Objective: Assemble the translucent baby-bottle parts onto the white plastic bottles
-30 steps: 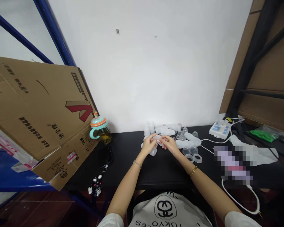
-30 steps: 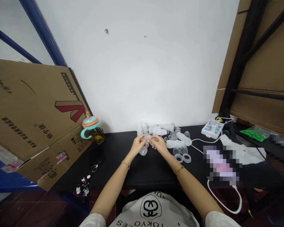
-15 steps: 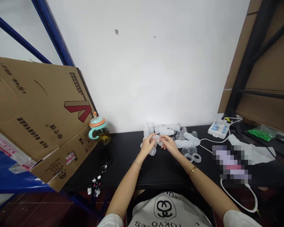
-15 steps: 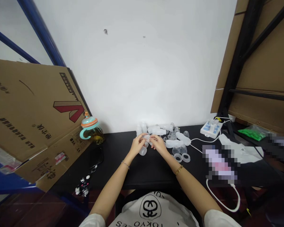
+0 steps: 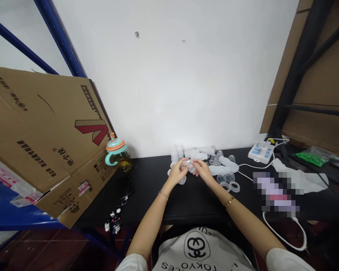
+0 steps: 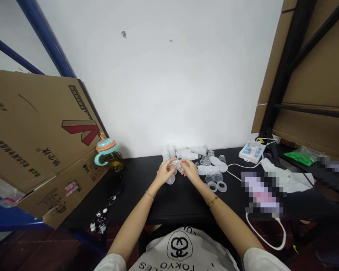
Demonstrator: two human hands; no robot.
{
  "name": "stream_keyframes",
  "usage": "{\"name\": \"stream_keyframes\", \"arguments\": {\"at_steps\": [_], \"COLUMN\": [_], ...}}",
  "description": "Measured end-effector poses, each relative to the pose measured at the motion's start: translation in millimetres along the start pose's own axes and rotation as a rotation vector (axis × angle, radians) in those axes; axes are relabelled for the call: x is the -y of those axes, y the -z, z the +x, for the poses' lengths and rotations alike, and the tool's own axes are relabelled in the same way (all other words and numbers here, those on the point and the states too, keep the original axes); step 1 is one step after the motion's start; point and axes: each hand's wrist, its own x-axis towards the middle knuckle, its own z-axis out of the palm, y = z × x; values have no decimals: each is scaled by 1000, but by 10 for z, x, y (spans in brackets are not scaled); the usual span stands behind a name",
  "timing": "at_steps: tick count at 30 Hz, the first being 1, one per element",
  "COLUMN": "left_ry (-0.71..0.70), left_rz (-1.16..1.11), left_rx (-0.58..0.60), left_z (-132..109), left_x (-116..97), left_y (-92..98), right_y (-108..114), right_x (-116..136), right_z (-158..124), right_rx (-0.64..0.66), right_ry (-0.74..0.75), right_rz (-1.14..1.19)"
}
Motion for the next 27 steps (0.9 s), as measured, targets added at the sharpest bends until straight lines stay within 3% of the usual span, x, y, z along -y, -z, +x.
{"name": "stream_keyframes", "arguments": {"at_steps": [27], "left_ry": [-18], "left_rz": [53], "left_rx": [9], "left_z": [26], "left_x": [79], "left_y": [13], "right_y": [15], "right_x": [-52], "right_z": [30], "right_rx": [32], "right_ry": [27], "right_rz": [-57]}}
